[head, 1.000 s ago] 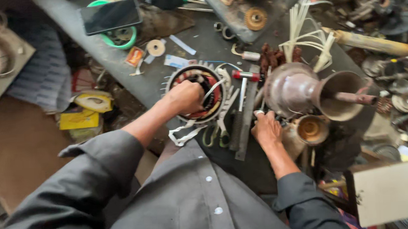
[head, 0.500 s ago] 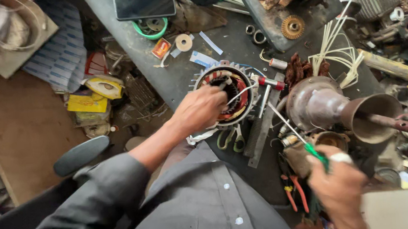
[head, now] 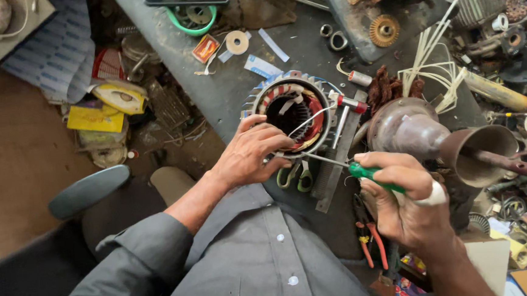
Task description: The person works on a disassembled electric motor stator, inserting white insulating tape into the winding slots and adjusting the copper windings with their hands and a screwdriver. They repeatedly reach for tools and materials on the cluttered workbench while manipulating the stator.
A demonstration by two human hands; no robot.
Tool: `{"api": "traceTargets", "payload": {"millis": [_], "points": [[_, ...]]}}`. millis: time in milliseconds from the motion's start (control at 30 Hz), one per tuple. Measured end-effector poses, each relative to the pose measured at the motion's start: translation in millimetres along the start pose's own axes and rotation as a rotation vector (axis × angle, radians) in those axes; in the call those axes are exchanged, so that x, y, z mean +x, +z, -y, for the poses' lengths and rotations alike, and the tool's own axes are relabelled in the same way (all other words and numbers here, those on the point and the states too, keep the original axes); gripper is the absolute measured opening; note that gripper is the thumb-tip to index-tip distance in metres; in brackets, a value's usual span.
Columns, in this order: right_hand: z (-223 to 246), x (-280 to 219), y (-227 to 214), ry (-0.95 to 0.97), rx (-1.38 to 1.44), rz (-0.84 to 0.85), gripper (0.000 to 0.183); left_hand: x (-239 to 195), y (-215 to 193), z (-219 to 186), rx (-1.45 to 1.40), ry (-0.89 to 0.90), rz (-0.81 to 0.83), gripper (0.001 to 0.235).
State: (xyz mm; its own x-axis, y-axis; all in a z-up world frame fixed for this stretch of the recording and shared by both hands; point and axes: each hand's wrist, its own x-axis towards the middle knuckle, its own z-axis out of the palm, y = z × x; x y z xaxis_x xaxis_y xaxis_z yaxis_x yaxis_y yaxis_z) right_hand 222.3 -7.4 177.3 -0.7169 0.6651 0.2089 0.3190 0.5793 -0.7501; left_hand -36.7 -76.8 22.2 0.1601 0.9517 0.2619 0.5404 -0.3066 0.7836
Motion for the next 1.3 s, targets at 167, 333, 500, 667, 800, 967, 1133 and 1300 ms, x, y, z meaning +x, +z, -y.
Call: {"api": "traceTargets", "payload": {"millis": [167, 333, 500, 667, 800, 967, 1133, 1300], "points": [[-8.9, 17.4, -4.2, -0.026, 0.066, 0.124, 0.037, 4.6, 4.3, -8.1, 0.013, -0.039, -0.072, 0.029], [-7.6, 31.1, -7.4, -0.062, 0.036, 0.292, 0.043, 11.5, 14.4, -16.1, 0.034, -0.171, -0.126, 0.012], [-19.5, 51.3, -2.6, -0.113, 0.06, 0.462, 0.048, 18.5, 25.4, -12.2, 0.126, -0.206, -0.149, 0.003], [-25.6, 49.0, 5.6, -0.265, 0.13, 0.561, 0.055, 17.4, 31.8, -17.6, 0.182, -0.128, -0.21, 0.004], [-35.4, 47.3, 25.3, -0.238, 0.104, 0.453, 0.053, 11.9, 27.7, -7.0, 0.102, -0.089, -0.186, 0.007], [-47.2, 69.1, 42.9, -0.198, 0.239, 0.442, 0.054, 3.6, 33.9, 12.4, 0.053, -0.043, -0.078, 0.014], [-24.0, 92.9, 58.9, -0.011, 0.035, 0.644, 0.05, 0.6, 43.9, 19.6, 0.069, 0.119, -0.168, 0.03], [-10.4, 107.5, 61.0, -0.215, 0.176, 0.653, 0.062, 7.3, 22.0, 12.1, -0.063, -0.257, 0.073, 0.048]]}}
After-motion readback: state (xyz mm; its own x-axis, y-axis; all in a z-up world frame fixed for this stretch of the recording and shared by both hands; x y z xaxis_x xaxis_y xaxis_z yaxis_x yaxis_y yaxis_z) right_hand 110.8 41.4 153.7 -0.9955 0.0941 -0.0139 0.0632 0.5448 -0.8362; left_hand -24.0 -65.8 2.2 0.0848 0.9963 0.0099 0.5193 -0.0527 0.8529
